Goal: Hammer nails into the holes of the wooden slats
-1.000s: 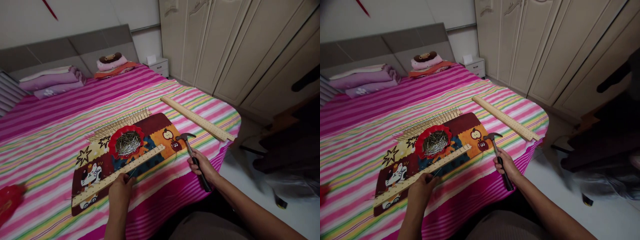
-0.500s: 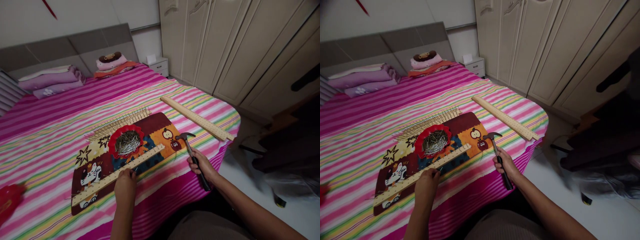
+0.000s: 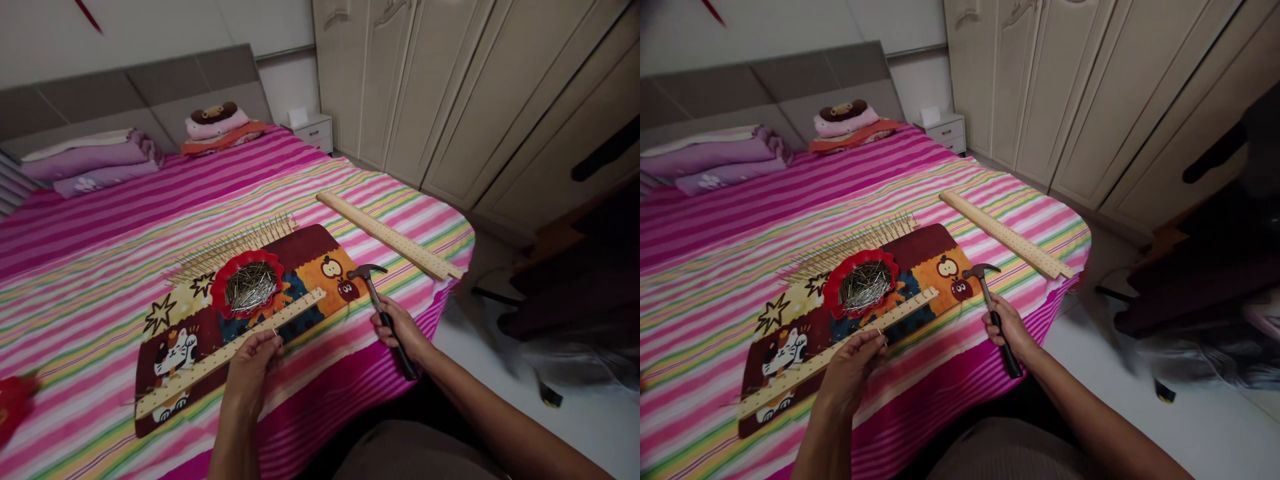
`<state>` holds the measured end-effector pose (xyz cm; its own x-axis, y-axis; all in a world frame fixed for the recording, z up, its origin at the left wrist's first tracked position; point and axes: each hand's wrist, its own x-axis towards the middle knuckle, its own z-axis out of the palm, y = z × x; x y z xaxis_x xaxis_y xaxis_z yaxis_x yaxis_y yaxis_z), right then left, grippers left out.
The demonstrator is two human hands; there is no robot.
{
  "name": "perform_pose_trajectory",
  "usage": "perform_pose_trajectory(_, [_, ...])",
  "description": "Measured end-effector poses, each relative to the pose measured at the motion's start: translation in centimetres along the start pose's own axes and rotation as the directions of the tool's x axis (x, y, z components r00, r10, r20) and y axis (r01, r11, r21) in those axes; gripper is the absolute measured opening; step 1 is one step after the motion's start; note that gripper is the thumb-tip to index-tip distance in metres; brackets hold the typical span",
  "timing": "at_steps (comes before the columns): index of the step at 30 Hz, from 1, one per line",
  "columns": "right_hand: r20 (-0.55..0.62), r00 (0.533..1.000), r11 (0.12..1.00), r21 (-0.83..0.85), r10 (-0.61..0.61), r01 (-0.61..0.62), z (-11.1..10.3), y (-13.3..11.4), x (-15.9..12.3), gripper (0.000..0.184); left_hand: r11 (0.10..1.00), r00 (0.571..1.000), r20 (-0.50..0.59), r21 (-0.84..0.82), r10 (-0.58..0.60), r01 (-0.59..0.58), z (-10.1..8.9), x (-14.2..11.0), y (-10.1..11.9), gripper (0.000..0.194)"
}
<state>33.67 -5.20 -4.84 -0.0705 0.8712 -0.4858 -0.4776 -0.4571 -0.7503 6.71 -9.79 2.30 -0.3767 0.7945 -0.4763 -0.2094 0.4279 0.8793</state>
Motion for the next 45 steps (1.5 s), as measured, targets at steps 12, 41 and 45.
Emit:
perform_pose_trajectory(12, [-0.004, 1.000, 1.000, -0.001, -0.006, 0.006, 0.1, -0.2, -0.1, 0.041, 0.936, 0.919, -0.190, 0.148, 0.345, -0.321, 5.4, 3.1, -2.1, 0.030])
perform_pose_trajectory(41, [-0.020, 0.998, 0.996, -0.062, -0.065, 0.063, 1.0, -0.1, -1.4, 0.052, 0.659, 0.705, -0.161, 0.543, 0.690, -0.521, 6.1, 5.0, -4.4, 0.022])
perform_pose_trajectory(45, [0.088, 0.987, 0.948, -0.277, -0.136, 0.155, 2.4, -0.9, -3.9, 0.052, 0.558, 0.661, -0.086, 0.622, 0.746, -0.549, 6.3, 4.6, -4.1, 0.020])
